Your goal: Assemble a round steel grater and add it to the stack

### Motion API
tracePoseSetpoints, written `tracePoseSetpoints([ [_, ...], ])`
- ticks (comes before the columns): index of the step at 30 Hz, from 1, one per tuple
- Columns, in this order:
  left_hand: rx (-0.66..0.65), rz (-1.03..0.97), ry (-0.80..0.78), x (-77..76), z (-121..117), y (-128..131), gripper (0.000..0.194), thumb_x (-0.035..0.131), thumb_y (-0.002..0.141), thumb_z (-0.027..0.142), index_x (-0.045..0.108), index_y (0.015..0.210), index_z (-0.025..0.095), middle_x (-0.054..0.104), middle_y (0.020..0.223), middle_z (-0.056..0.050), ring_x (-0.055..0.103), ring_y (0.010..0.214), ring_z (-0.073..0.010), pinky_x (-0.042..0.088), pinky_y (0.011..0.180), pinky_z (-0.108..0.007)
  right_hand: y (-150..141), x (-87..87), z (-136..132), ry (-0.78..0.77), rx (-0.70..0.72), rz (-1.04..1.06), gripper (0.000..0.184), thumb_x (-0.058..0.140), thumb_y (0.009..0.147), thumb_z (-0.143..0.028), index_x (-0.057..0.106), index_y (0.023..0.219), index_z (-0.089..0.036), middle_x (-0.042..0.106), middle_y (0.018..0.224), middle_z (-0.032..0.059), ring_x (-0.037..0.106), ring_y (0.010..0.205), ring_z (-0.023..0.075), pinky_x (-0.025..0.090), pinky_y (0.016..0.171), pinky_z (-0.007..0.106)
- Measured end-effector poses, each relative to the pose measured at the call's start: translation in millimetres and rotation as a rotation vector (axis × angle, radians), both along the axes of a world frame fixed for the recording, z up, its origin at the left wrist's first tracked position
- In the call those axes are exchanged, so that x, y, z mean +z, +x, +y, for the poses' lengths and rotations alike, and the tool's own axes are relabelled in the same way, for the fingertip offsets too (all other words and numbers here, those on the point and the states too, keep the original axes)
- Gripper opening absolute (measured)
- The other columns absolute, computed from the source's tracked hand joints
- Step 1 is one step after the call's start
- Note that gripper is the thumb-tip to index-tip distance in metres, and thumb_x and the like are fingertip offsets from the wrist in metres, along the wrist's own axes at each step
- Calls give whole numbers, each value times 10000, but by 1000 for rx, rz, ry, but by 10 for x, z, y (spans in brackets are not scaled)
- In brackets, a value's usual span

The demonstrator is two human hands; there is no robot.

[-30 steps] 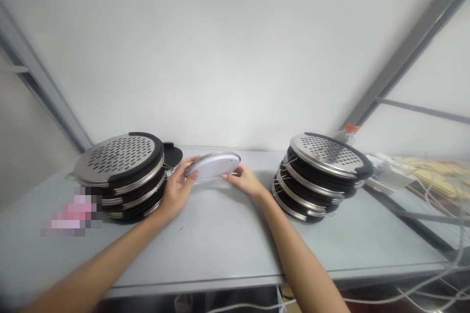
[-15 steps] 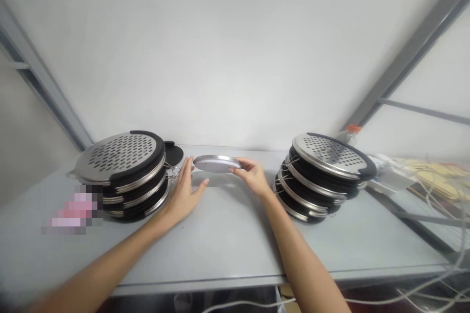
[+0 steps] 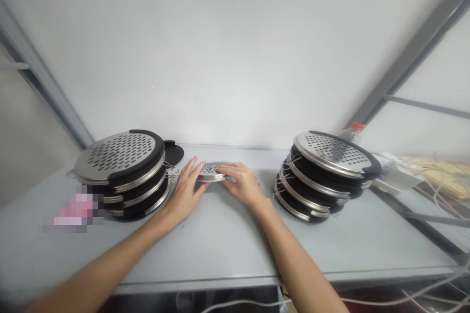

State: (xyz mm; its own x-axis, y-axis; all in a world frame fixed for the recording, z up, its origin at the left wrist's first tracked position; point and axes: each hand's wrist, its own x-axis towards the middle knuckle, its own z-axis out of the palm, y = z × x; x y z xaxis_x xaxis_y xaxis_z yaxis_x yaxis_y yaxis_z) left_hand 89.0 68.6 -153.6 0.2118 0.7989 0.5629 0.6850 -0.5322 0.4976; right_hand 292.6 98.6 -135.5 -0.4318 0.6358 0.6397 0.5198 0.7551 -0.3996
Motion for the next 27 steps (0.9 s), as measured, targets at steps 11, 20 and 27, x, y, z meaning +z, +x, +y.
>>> tracePoseSetpoints([
  [11,-127,-269,-104,51,52,-22,332,504,872,152,576,1187,228,513,1319,-87,491,1207,-222,395,1018,-402,24,11,46,-103,-195,189,677,685,745,-336,411,1357,-238,568,1257,109,516,1154,260,392,988,453],
  [20,-298,-882,-439,177,41,69,358,566,857,428,559,1104,170,629,1095,-80,606,983,-212,535,796,-333,24,25,129,-727,86,579,436,594,809,-482,600,1133,-191,637,1165,92,585,1072,242,463,934,399],
  [27,-342,-1034,-607,162,78,33,392,570,861,450,561,1129,164,616,1173,-117,603,1048,-242,508,887,-429,26,57,109,-824,139,730,404,649,763,-480,644,1044,-191,699,1006,67,632,946,222,492,878,367],
])
